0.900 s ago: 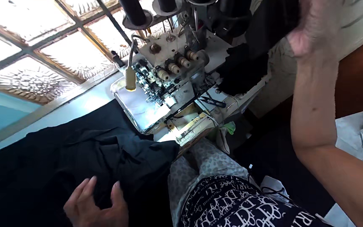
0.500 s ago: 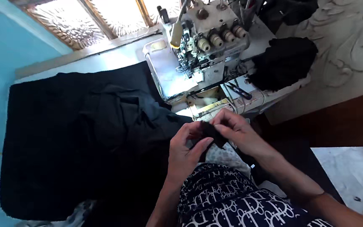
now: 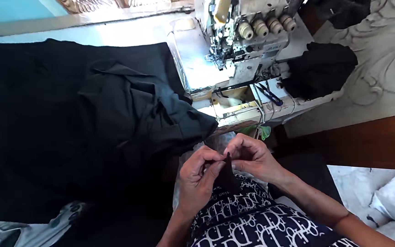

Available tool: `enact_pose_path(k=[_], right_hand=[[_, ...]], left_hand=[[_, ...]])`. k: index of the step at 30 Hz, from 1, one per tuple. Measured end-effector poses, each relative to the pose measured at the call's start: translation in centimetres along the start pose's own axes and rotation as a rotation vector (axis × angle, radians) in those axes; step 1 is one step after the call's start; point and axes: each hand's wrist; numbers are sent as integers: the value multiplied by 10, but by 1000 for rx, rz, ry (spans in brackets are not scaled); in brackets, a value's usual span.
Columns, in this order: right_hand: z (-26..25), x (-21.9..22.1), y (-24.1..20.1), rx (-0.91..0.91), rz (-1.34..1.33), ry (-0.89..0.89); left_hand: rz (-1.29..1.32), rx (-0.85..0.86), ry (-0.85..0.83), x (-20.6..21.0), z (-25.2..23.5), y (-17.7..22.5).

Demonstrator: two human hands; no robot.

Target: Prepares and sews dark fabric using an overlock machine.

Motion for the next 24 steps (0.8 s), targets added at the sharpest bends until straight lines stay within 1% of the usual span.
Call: enact_pose_path(k=[2, 5, 8, 10, 12, 14, 16, 19, 22, 24], right_hand=[[-2, 3, 2, -58, 5, -3], [-4, 5, 2, -157, 125, -35], [-5, 10, 3, -196, 178, -57], [-6, 13, 3, -206, 164, -19], [-9, 14, 1, -200, 160, 30], [-13, 13, -2, -184, 172, 77], [-15, 12, -3, -157, 218, 135], [-13, 15, -2, -146, 313, 174], [-8, 16, 0, -190, 454, 171], [-4, 18, 2, -234, 498, 185]], left_hand=[[27, -1, 32, 3, 4, 1], [43, -10, 101, 5, 9, 3], [-87, 20, 166, 7, 13, 8], [-148, 48, 146, 7, 14, 11], [-134, 58, 76, 6, 14, 11], [-104, 39, 41, 6, 14, 10], [-48, -32, 52, 6, 12, 6], [108, -195, 74, 3, 10, -4], [312, -314, 64, 2, 11, -11], [478, -374, 32, 1, 12, -12]])
Point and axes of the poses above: each hand's wrist, its own z-axis away from the middle knuckle, its own x-axis out of the palm, y = z × x, and after that the axes turned 5 degrees about y, right-handed
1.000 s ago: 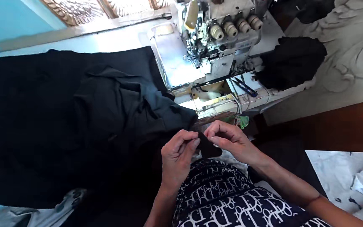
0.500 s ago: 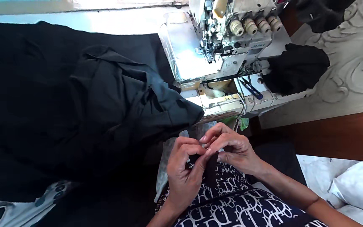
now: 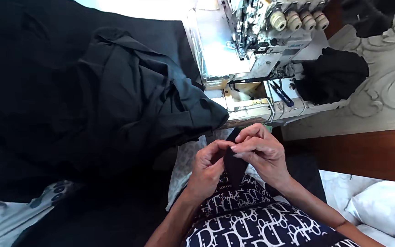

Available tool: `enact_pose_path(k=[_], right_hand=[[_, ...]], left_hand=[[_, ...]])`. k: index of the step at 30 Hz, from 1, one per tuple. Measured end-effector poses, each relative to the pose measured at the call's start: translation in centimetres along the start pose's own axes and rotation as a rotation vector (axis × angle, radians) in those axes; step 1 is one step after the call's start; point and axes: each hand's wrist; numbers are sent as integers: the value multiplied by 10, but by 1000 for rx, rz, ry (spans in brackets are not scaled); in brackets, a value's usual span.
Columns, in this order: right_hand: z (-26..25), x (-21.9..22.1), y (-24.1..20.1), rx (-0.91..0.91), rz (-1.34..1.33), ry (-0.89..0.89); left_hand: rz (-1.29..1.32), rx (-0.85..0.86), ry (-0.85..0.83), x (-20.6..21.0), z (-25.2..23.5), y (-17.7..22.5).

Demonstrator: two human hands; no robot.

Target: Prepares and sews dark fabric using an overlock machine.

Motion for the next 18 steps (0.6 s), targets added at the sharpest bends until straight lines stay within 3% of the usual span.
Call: enact_pose_path(k=[4, 8, 18], right_hand=[[3, 3, -4, -2, -28, 37], [3, 1, -5, -41, 17, 3], [13, 1, -6, -184, 135, 28]], left_hand=[[251, -117, -110, -3, -2, 0], [343, -182, -131, -6, -5, -2], [443, -112, -342, -10, -6, -8]])
Point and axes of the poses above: each hand's wrist, its own z-axis away from the middle knuckle, its own x-axis out of the palm, y = z × x, and after that the axes turned 5 degrees about y, right-handed
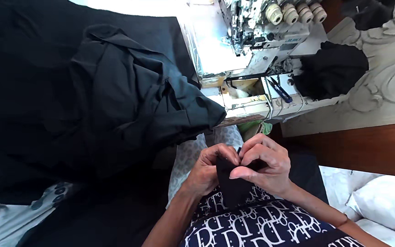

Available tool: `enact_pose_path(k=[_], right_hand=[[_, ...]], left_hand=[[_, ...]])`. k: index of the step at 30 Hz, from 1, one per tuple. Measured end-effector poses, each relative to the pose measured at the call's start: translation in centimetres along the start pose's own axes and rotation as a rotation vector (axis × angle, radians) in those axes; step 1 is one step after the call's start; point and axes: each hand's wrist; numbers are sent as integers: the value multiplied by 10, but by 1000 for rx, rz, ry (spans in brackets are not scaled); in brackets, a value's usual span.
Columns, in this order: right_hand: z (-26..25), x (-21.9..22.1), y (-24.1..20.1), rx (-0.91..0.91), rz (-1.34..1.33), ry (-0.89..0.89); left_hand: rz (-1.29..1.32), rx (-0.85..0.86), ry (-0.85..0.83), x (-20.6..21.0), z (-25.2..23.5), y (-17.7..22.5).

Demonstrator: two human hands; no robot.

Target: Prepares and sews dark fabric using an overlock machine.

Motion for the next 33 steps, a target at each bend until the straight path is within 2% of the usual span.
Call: enact_pose_path(k=[7, 11, 14, 20, 27, 33], right_hand=[[-1, -6, 0, -1, 77, -75], [-2, -13, -1, 108, -22, -195], [-2, -19, 2, 195, -78, -226], [0, -28, 11, 212, -34, -255], [1, -23, 21, 182, -144, -248], [-1, -23, 19, 208, -160, -323]], left_hand=[[-62, -72, 199, 6, 0, 1], [-138, -66, 217, 8, 1, 1], [-296, -40, 236, 6, 1, 1], [-714, 66, 219, -3, -1, 12], [-703, 75, 232, 0, -1, 15], [-702, 63, 177, -3, 2, 14]])
Point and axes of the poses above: each hand's wrist, its own z-axis away from the middle knuckle, its own x-axis out of the palm, y = z × x, and after that the axes turned 5 degrees about y, right-handed
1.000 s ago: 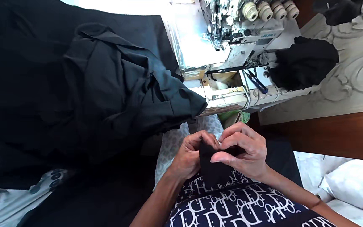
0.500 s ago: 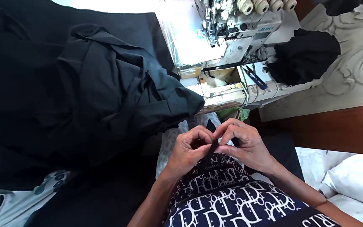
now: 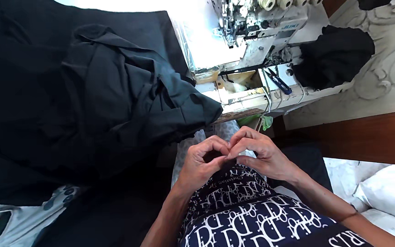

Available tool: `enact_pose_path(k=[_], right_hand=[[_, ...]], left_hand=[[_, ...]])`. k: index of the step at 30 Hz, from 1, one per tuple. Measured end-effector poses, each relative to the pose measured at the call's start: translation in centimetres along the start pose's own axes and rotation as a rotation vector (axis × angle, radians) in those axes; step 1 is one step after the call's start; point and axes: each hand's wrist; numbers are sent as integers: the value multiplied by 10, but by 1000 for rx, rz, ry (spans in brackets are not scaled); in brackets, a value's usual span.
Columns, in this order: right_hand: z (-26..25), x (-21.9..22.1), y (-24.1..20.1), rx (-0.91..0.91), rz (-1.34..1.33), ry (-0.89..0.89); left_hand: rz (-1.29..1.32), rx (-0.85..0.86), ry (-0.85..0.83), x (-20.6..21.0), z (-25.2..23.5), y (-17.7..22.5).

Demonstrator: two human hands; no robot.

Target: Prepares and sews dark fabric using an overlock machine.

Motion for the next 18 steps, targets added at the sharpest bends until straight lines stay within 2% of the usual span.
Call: enact_pose_path(k=[5, 8, 10, 12, 15, 18], right_hand=[[3, 7, 3, 77, -109, 159], [4, 7, 4, 98, -88, 276], [4, 5, 5, 105, -71, 307], [5, 2, 5, 117, -81, 292], [7, 1, 6, 136, -183, 219], [9, 1, 8, 126, -202, 185]], left_hand=[[56, -21, 1, 0, 1, 1], [102, -117, 54, 4, 3, 2], [247, -196, 59, 6, 3, 2], [436, -246, -6, 5, 3, 0], [592, -185, -153, 5, 2, -5], [393, -118, -5, 11, 1, -7]])
Point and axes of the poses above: each hand's wrist, its own z-axis away from the middle knuckle, its own x-axis out of the palm, y = z × x, and after that the axes turned 5 degrees about y, right-handed
